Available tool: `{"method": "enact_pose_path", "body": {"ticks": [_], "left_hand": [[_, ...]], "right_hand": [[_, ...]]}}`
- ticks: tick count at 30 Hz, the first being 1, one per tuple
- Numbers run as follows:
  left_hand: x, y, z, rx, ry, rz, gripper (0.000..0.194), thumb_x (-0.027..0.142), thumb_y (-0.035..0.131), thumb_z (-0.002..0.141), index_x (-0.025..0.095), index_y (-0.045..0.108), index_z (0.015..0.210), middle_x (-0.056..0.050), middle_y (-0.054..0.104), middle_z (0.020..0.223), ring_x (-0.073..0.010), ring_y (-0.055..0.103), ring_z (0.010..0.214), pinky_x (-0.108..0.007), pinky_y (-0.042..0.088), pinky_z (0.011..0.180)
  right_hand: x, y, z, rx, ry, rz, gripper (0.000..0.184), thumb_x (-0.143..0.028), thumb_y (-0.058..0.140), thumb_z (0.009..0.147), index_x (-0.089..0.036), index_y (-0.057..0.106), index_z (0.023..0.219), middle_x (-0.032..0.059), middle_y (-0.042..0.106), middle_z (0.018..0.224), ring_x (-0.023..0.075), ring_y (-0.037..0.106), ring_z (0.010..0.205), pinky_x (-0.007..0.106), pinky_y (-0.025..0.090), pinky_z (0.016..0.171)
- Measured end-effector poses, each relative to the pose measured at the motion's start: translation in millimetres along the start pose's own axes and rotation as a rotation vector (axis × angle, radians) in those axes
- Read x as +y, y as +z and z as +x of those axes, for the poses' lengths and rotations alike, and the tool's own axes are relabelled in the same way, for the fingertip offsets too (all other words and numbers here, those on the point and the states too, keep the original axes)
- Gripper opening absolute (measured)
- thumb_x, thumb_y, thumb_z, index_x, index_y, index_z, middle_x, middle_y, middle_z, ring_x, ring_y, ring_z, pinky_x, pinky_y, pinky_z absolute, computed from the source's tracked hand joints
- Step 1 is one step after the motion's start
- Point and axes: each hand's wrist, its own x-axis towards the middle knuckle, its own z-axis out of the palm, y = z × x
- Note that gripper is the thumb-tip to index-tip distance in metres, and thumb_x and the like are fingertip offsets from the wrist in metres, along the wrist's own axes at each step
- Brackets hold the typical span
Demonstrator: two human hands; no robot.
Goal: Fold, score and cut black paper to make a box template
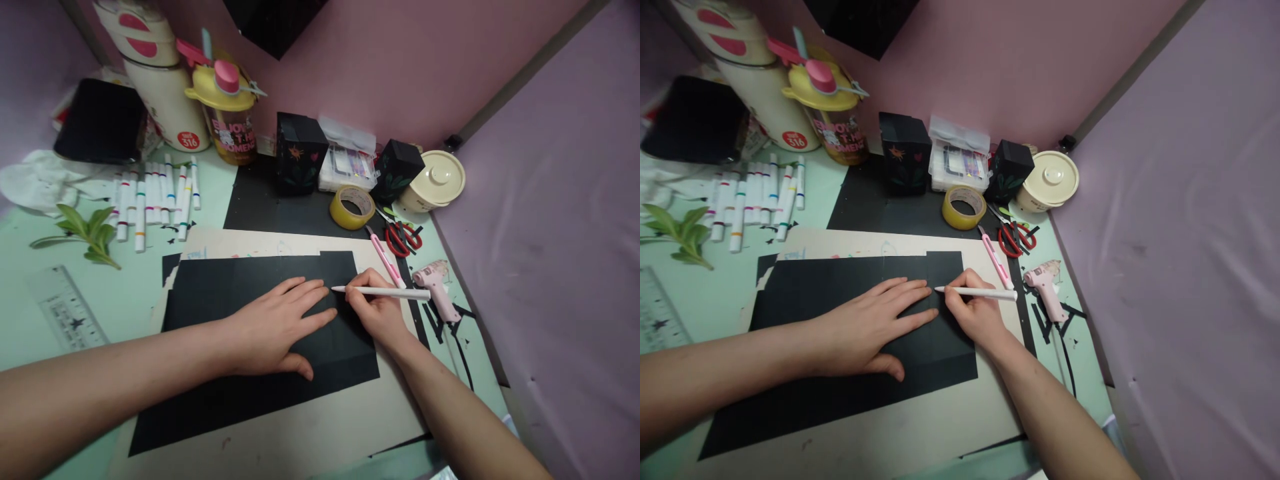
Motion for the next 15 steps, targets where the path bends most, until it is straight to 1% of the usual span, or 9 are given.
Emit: {"method": "enact_pose_path", "body": {"ticks": [4, 8, 15], "left_hand": [[0.1, 0.2, -0.4, 0.021, 0.004, -0.019, 0.085, 0.071, 0.06, 0.079, 0.016, 0.046, 0.144, -0.023, 0.041, 0.149, -0.04, 0.034, 0.14, -0.054, 0.023, 0.115], [0.4, -0.4, -0.4, 0.017, -0.002, -0.033, 0.085, 0.07, 0.061, 0.079, 0.017, 0.047, 0.143, -0.022, 0.041, 0.15, -0.0391, 0.034, 0.14, -0.053, 0.022, 0.116], [-0.2, 0.6, -0.5, 0.008, 0.0, -0.011, 0.086, 0.072, 0.058, 0.08, 0.018, 0.045, 0.145, -0.022, 0.039, 0.151, -0.0394, 0.033, 0.141, -0.053, 0.023, 0.115]], "right_hand": [[0.0, 0.5, 0.6, 0.04, -0.012, -0.023, 0.015, -0.024, 0.058, 0.086, -0.023, 0.053, 0.072, -0.003, 0.057, 0.065, 0.014, 0.053, 0.062, 0.027, 0.041, 0.058], [-0.5, 0.3, 0.4, 0.08, -0.016, -0.035, 0.018, -0.024, 0.058, 0.086, -0.023, 0.05, 0.07, -0.0038, 0.054, 0.064, 0.0138, 0.051, 0.06, 0.027, 0.04, 0.058], [0.4, 0.3, 0.2, 0.079, -0.014, -0.035, 0.019, -0.023, 0.057, 0.086, -0.023, 0.049, 0.07, -0.0043, 0.052, 0.063, 0.0132, 0.049, 0.06, 0.027, 0.039, 0.057]]}}
